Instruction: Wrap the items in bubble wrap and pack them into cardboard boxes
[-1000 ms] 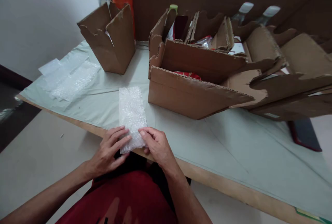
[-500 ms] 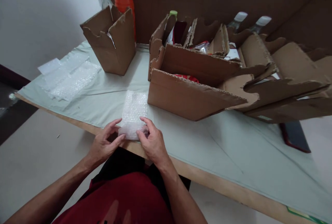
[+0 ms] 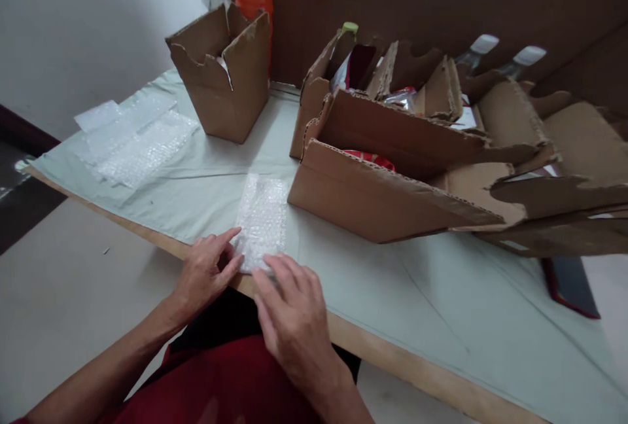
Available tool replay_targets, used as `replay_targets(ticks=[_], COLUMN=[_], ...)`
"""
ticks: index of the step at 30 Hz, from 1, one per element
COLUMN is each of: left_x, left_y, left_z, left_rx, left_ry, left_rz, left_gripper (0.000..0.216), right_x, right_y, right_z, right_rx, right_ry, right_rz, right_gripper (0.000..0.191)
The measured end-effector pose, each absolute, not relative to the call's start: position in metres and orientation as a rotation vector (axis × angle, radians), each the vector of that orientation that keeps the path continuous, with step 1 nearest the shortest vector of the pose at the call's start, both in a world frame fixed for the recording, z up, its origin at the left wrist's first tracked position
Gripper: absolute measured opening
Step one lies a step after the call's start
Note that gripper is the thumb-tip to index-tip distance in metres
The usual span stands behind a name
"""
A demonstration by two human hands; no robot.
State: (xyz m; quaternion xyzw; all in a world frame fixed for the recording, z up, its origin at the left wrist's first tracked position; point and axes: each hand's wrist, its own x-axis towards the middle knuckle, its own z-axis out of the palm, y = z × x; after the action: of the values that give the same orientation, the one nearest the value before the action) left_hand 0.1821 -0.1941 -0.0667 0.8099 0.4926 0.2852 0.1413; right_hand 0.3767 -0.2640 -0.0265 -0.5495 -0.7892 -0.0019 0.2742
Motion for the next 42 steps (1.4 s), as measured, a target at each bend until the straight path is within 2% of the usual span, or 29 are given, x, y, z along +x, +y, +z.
replay_targets(ticks=[3, 8, 12, 15, 17, 20, 22, 29, 37, 39, 42], left_x=[0.178, 0.165, 0.162, 0.168, 0.174, 0.180, 0.182, 0.174, 0.168, 0.172, 0.176], left_y=[-0.194, -0.205, -0.206, -0.195, -0.185, -0.174, -0.171, -0.179, -0.160, -0.156, -0.154], left_z=[-0.066, -0.059, -0.058, -0.060, -0.060, -0.058, -0.058, -0.057, -0.041, -0.045, -0.053], left_rx=[2.329, 2.303, 2.331, 2.280, 2.263, 2.268, 2.288, 2.159, 2.062, 2.066, 2.109], left_ry=[1.408, 1.167, 0.995, 1.061, 1.131, 1.191, 1.204, 1.136, 0.881, 0.886, 0.888], left_rz=[0.826, 0.999, 1.033, 0.986, 0.943, 0.884, 0.838, 1.036, 0.686, 0.655, 0.732], left_gripper=[0.038, 0.041, 0.023, 0.014, 0.014, 0.015, 0.016, 0.021, 0.044, 0.049, 0.044], right_x=[0.377, 0.386, 0.389, 0.389, 0.390, 0.392, 0.391, 0.391, 0.397, 0.394, 0.388], right_y=[-0.251, -0.225, -0.212, -0.206, -0.208, -0.219, -0.225, -0.217, -0.220, -0.217, -0.219], right_z=[-0.040, -0.043, -0.021, -0.015, -0.019, -0.027, -0.032, -0.036, -0.022, -0.025, -0.031], right_rx=[-1.367, -1.317, -1.403, -1.496, -1.552, -1.566, -1.500, -1.387, -1.527, -1.617, -1.699], right_ry=[-2.322, -2.310, -2.279, -2.107, -2.034, -2.048, -2.129, -2.235, -2.130, -2.090, -2.056], right_rz=[0.082, 0.294, 0.678, 0.898, 0.796, 0.305, 0.129, 0.393, 0.813, 0.742, 0.283], right_gripper=[0.032, 0.024, 0.026, 0.027, 0.025, 0.022, 0.020, 0.022, 0.023, 0.024, 0.021])
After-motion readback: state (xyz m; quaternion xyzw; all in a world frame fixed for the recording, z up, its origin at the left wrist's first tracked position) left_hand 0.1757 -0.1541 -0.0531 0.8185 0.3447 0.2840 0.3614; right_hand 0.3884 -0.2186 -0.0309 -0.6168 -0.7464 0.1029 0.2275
